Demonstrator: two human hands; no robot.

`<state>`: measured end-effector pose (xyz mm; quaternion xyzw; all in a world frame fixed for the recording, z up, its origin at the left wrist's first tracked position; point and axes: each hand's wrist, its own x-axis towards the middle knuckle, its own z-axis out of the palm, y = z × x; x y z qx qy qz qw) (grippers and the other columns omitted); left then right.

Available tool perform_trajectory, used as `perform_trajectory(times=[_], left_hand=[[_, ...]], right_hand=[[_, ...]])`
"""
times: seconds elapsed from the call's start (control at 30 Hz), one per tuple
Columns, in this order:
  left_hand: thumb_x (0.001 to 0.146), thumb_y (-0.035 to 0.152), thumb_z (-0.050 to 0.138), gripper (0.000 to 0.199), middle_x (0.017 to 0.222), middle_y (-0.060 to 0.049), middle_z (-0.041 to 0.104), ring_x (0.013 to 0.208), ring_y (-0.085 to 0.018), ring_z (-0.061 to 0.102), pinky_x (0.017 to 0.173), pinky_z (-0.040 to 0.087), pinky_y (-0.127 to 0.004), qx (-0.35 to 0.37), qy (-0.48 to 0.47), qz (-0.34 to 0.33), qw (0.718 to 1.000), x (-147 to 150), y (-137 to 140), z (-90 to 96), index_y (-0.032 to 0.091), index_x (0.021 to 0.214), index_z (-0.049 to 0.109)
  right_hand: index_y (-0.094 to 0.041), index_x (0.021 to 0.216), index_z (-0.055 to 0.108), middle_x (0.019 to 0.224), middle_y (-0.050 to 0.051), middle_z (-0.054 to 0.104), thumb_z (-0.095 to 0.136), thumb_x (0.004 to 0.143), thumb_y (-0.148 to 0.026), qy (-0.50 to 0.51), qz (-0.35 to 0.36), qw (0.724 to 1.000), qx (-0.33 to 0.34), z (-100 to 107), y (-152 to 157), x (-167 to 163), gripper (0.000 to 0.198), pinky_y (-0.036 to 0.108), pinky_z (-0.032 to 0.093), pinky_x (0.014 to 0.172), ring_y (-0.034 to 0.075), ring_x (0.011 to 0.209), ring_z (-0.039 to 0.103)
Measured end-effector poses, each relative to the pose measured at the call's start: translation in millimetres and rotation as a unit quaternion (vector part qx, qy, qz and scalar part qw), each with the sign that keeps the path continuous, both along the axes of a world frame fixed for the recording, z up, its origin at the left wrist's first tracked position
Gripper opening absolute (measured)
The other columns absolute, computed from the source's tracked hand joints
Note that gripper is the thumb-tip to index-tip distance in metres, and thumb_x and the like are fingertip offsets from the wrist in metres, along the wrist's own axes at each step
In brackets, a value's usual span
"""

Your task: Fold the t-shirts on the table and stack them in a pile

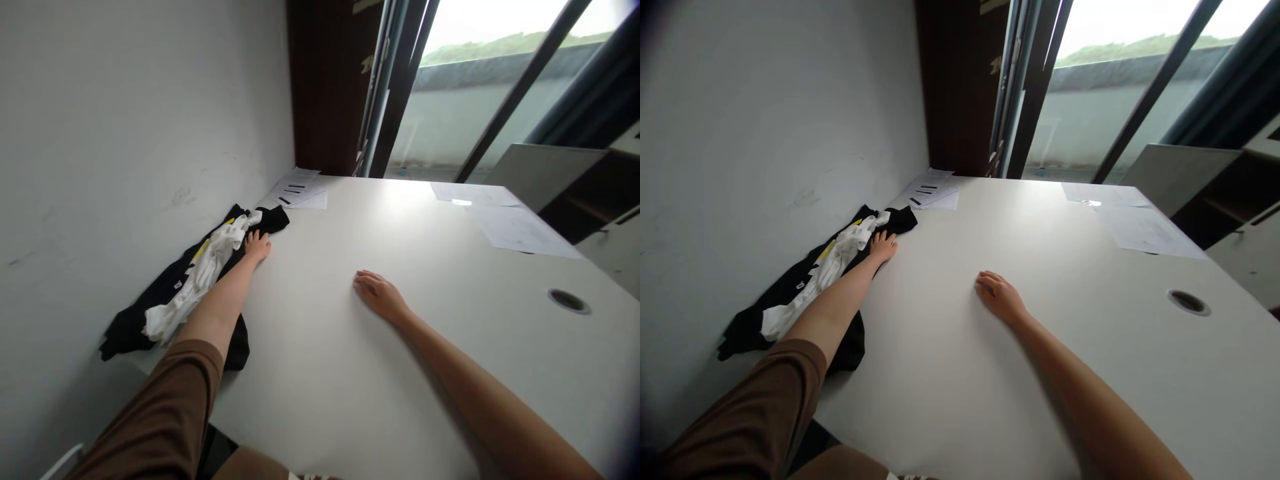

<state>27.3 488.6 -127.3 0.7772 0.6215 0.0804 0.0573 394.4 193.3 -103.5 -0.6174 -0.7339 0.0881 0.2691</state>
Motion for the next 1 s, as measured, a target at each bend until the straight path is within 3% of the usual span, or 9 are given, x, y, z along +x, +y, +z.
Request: perform_trajectory(times=[0.1,0.27,0.37,0.43,0.6,0.7,0.8,0.9,1.0], left_hand=[[0.098,0.035,0.049,0.045,0.164,-0.013,0.034,0.153,-0.039,0.022,0.120,0.019,-0.064,0.044,-0.015,-0.019,0.999,26.2,-10.3,3.7,0.023,0.140,0.061],[0.101,0.037,0.049,0.040,0.156,-0.011,0.047,0.147,-0.030,0.035,0.124,0.025,-0.053,0.096,-0.097,-0.240,0.961,60.9,-65.5,2.5,0.021,0.135,0.064],[0.104,0.042,0.044,0.045,0.154,-0.009,0.049,0.147,-0.025,0.037,0.125,0.028,-0.046,0.078,-0.115,-0.349,0.927,44.0,-92.9,-3.0,0.022,0.141,0.059],[0.106,0.043,0.040,0.047,0.154,-0.009,0.050,0.146,-0.025,0.038,0.125,0.029,-0.045,0.062,-0.107,-0.376,0.918,17.4,-96.2,-5.5,0.021,0.143,0.057],[0.105,0.042,0.037,0.048,0.151,-0.009,0.053,0.143,-0.024,0.042,0.124,0.030,-0.046,0.040,-0.086,-0.337,0.937,-54.6,-66.7,-1.2,0.019,0.143,0.057],[0.103,0.038,0.039,0.045,0.148,-0.008,0.056,0.143,-0.024,0.043,0.124,0.030,-0.043,0.018,-0.066,-0.257,0.964,-65.0,-51.9,4.4,0.019,0.138,0.061],[0.101,0.036,0.042,0.044,0.143,-0.012,0.059,0.139,-0.027,0.047,0.120,0.034,-0.047,0.020,-0.061,-0.185,0.981,-38.2,-46.7,5.9,0.018,0.134,0.063],[0.099,0.041,0.049,0.042,0.137,-0.015,0.062,0.131,-0.030,0.053,0.114,0.040,-0.048,0.022,-0.071,-0.153,0.985,13.3,-44.3,1.5,0.018,0.129,0.067],[0.099,0.042,0.051,0.040,0.137,-0.012,0.064,0.128,-0.027,0.056,0.112,0.042,-0.040,0.018,-0.099,-0.139,0.985,65.3,-39.4,-3.6,0.020,0.129,0.068]], right_hand=[[-0.028,0.121,0.073,0.137,0.006,0.065,0.052,0.101,-0.037,0.001,0.002,1.000,0.011,0.5,1.5,1.5,0.030,0.045,0.047,0.113,0.026,0.131,0.058],[-0.027,0.115,0.075,0.130,0.006,0.068,0.051,0.102,-0.036,0.034,0.032,0.999,0.018,5.0,2.2,12.8,0.029,0.042,0.048,0.111,0.025,0.125,0.062],[-0.028,0.114,0.076,0.129,0.006,0.069,0.052,0.101,-0.037,0.042,0.032,0.998,0.021,6.6,1.8,16.3,0.028,0.041,0.049,0.111,0.025,0.124,0.063],[-0.027,0.115,0.076,0.130,0.006,0.068,0.053,0.100,-0.037,0.036,0.034,0.999,0.019,6.7,1.2,16.4,0.029,0.041,0.048,0.112,0.025,0.125,0.062],[-0.026,0.116,0.075,0.131,0.008,0.068,0.053,0.100,-0.035,0.015,0.035,0.999,0.020,6.1,0.2,15.4,0.029,0.040,0.048,0.111,0.025,0.124,0.062],[-0.025,0.114,0.075,0.129,0.007,0.069,0.053,0.099,-0.033,-0.002,0.031,0.999,0.025,6.7,0.9,14.7,0.027,0.039,0.049,0.109,0.023,0.122,0.063],[-0.026,0.114,0.074,0.127,0.006,0.070,0.053,0.100,-0.031,-0.025,0.018,0.999,0.028,8.0,3.7,11.3,0.026,0.038,0.049,0.108,0.022,0.120,0.063],[-0.026,0.114,0.073,0.126,0.006,0.070,0.052,0.100,-0.028,-0.045,-0.013,0.999,0.027,8.8,6.8,6.3,0.025,0.038,0.049,0.108,0.022,0.120,0.063],[-0.026,0.117,0.072,0.128,0.006,0.069,0.054,0.099,-0.026,-0.057,-0.021,0.998,0.021,8.4,7.2,4.2,0.026,0.039,0.048,0.109,0.022,0.122,0.061]])
